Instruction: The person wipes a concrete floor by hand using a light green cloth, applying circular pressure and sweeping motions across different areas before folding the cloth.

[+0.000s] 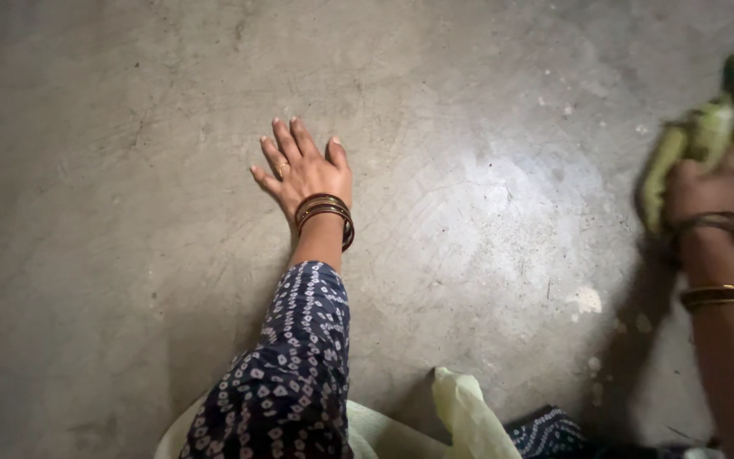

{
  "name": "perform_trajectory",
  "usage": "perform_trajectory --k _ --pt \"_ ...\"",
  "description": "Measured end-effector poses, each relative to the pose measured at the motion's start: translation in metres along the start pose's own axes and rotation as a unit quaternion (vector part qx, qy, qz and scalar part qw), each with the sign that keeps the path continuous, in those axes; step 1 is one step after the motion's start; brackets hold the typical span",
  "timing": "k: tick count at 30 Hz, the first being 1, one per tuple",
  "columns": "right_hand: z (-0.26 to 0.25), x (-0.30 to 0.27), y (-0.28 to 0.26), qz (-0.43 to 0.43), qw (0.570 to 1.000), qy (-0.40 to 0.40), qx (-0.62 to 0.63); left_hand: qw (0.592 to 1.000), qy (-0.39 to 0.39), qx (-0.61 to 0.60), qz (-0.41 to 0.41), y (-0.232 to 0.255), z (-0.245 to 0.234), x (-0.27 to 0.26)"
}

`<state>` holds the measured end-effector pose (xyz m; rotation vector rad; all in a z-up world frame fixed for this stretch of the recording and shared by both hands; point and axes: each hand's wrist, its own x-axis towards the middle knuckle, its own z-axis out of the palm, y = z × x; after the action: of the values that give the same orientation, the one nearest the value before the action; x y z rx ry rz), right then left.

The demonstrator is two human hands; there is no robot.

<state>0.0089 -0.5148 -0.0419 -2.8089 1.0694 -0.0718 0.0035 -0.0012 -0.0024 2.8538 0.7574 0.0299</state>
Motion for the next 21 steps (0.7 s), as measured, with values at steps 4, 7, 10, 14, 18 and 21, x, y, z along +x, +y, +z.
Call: perform_trajectory --k 4,7,10,14,18,21 --pt "0.002 -0.058 -0.088 -0.143 0.989 -0.023 0.014 1.0 0.008 0.004 0.003 0.0 0.0 0.0" --pt "0.01 -0.122 -0.168 -0.092 0.98 -0.164 0.064 1.0 0.013 -0.001 0.006 0.0 0.002 0.0" --pt "0.006 -0.189 -0.235 -0.32 0.935 -0.148 -0.044 1.0 0.011 -0.003 0.006 -0.002 0.003 0.002" --pt "-0.007 -0.255 -0.274 -0.453 0.883 -0.115 0.034 1.0 0.005 0.026 0.0 -0.003 0.006 0.003" --pt "-0.017 -0.255 -0.275 -0.518 0.846 -0.11 0.062 1.0 -0.002 -0.004 0.002 -0.003 0.005 0.002" --pt "-0.023 -0.23 -0.262 -0.528 0.837 -0.14 0.014 1.0 0.007 -0.009 -0.001 -0.002 0.002 0.002"
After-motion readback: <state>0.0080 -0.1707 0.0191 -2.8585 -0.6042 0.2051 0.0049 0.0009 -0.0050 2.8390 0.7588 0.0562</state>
